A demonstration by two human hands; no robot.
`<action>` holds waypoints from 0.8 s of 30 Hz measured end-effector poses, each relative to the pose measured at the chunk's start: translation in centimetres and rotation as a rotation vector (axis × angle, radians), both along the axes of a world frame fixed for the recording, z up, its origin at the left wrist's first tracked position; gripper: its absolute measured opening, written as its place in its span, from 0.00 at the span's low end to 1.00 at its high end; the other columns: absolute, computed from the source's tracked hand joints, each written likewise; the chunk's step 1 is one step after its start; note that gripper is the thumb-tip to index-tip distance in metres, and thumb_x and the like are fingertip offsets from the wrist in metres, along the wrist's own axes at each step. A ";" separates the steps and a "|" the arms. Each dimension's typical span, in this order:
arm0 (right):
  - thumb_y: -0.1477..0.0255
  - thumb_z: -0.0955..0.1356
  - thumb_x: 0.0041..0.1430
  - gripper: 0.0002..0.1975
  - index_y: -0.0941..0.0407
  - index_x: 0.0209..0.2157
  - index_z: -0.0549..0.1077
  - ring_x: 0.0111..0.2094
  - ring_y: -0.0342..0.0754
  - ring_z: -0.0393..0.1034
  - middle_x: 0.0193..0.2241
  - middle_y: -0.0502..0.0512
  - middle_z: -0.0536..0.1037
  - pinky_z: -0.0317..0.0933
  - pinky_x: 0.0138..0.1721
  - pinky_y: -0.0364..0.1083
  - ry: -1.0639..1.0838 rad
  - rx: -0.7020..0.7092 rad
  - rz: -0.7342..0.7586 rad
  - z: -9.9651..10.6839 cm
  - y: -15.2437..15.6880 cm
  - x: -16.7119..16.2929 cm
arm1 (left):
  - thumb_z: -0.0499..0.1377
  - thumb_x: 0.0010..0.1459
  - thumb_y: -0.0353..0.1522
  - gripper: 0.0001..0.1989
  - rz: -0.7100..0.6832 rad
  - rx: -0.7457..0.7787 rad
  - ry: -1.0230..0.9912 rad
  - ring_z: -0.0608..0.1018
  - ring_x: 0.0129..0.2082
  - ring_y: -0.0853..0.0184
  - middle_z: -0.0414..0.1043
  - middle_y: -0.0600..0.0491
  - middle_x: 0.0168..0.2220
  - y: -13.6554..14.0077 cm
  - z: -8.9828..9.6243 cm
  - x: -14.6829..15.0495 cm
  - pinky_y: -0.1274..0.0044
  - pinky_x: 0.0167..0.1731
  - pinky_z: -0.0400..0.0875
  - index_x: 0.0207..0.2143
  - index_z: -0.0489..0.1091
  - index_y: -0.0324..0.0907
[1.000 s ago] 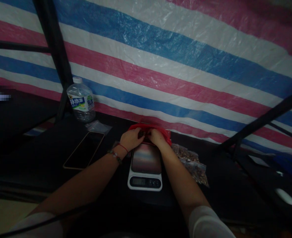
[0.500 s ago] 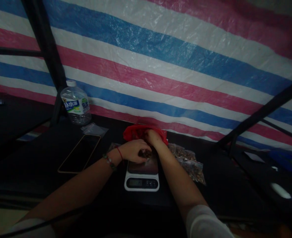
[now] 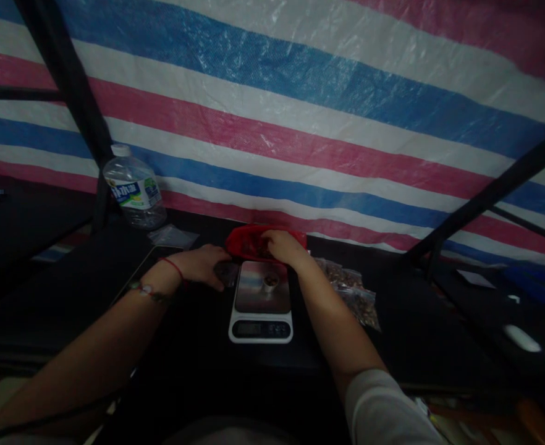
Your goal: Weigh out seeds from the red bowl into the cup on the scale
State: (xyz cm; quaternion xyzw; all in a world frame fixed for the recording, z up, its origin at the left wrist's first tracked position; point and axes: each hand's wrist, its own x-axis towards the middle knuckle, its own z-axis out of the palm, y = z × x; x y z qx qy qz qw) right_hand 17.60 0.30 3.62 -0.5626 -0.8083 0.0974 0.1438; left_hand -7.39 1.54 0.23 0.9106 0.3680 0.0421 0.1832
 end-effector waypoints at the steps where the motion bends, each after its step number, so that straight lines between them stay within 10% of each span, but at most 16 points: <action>1: 0.80 0.60 0.56 0.19 0.58 0.44 0.77 0.47 0.48 0.71 0.45 0.57 0.78 0.59 0.50 0.42 0.021 -0.003 0.017 0.1 -0.1 -0.1 | 0.69 0.34 0.44 0.38 -0.005 0.017 0.013 0.71 0.51 0.53 0.72 0.50 0.50 0.0 -0.7 0.1 0.69 0.50 0.63 0.52 0.69 0.48; 13: 0.81 0.60 0.58 0.15 0.58 0.43 0.73 0.44 0.46 0.68 0.42 0.56 0.76 0.59 0.49 0.46 0.315 0.167 0.153 1.5 -1.8 -0.2 | 0.60 0.51 0.45 0.24 0.208 -0.098 -0.522 0.77 0.38 0.63 0.75 0.51 0.41 -1.0 -1.1 0.8 0.71 0.41 0.71 0.46 0.68 0.41; 24: 0.73 0.60 0.64 0.14 0.61 0.31 0.76 0.28 0.41 0.65 0.27 0.51 0.75 0.56 0.33 0.41 0.324 -0.104 0.212 1.4 -1.8 0.4 | 0.63 0.47 0.40 0.22 0.035 0.346 -0.584 0.75 0.40 0.61 0.73 0.48 0.40 -0.6 1.3 7.9 0.71 0.42 0.69 0.43 0.67 0.39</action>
